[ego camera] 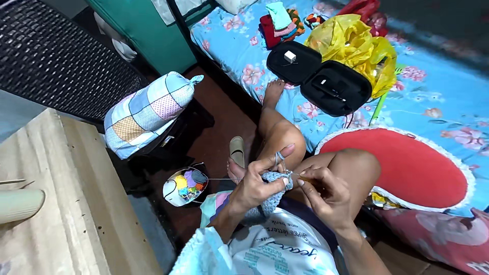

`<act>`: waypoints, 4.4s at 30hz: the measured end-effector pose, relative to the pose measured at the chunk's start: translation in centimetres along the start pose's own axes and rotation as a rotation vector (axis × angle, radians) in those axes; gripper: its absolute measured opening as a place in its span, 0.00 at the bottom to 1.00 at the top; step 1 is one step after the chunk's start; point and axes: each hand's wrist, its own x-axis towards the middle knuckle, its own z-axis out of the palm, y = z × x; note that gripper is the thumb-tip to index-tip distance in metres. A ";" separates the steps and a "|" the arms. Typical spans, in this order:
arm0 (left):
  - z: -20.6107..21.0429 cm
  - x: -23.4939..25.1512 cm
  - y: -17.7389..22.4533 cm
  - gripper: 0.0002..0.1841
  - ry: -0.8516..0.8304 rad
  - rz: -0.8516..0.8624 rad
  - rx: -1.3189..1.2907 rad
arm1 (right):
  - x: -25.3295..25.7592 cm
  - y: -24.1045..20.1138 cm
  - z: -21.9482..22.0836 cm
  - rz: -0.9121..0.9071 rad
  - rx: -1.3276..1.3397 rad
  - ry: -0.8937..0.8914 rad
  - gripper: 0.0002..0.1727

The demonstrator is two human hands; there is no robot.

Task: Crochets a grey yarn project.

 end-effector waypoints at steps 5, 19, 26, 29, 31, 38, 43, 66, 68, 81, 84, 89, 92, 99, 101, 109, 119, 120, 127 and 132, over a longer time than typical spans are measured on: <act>-1.7 0.1 0.0 0.26 -0.025 -0.141 -0.300 | 0.1 0.4 -1.0 -0.095 -0.084 -0.051 0.04; -0.6 0.0 -1.7 0.11 -0.087 0.123 0.336 | 1.1 -1.2 0.5 0.383 0.194 -0.030 0.12; -5.2 -0.6 1.9 0.13 -0.072 -0.040 0.371 | 0.7 -0.7 1.8 0.482 0.630 0.114 0.16; -6.7 -1.3 2.4 0.13 0.029 -0.135 0.249 | 0.6 -0.3 2.3 0.469 0.687 0.113 0.16; -7.3 -1.5 2.6 0.14 0.094 -0.201 -0.018 | 0.7 -0.1 2.4 0.469 0.717 0.110 0.17; -4.6 -0.6 0.2 0.29 0.030 -0.070 -0.227 | 0.6 0.4 2.5 0.444 0.800 0.069 0.18; -2.2 -0.4 0.7 0.59 0.032 -0.117 0.052 | 0.7 0.5 1.8 0.402 0.756 0.045 0.20; -3.1 0.2 1.2 0.14 0.186 -0.102 1.057 | 1.4 -0.6 -0.8 0.403 0.723 -0.028 0.17; -5.2 0.1 1.8 0.19 0.087 -0.137 0.928 | 1.5 -0.4 -0.9 0.414 0.745 -0.025 0.17; 0.0 0.8 1.5 0.59 0.143 -0.231 -0.102 | 1.2 -0.9 0.1 0.437 0.629 -0.019 0.19; 0.5 0.9 1.6 0.56 0.200 -0.227 -0.070 | 1.4 -0.7 -0.5 0.347 0.432 -0.057 0.18; 1.0 0.7 1.8 0.52 0.250 -0.167 -0.013 | 1.8 0.0 -2.3 0.092 0.077 -0.158 0.18; 1.4 0.6 1.7 0.51 0.291 -0.129 0.007 | 2.2 -0.4 -3.3 -0.019 -0.168 -0.207 0.22; 2.0 0.5 1.7 0.49 0.311 -0.023 0.130 | 2.5 -2.2 -3.2 -0.177 -0.568 -0.192 0.24; 2.3 0.3 1.7 0.49 0.313 0.012 0.163 | 2.3 -2.7 -2.8 -0.193 -0.653 -0.172 0.23; 3.5 -0.5 -1.3 0.43 0.357 0.271 0.500 | 0.6 -4.7 -0.1 -0.042 -0.835 -0.058 0.25; 2.1 0.2 0.4 0.50 0.287 0.020 0.105 | 1.6 -1.5 1.4 0.138 0.032 0.016 0.26; 1.7 0.3 0.7 0.49 0.267 0.009 0.115 | 1.6 -1.4 1.2 0.048 -0.153 0.017 0.24; 0.6 0.4 0.7 0.43 0.192 0.009 0.225 | 2.1 -2.6 -2.1 0.013 -0.408 -0.141 0.25; 1.4 0.0 -0.3 0.36 0.157 0.127 0.355 | 3.0 -1.4 -2.5 0.483 0.321 -0.200 0.30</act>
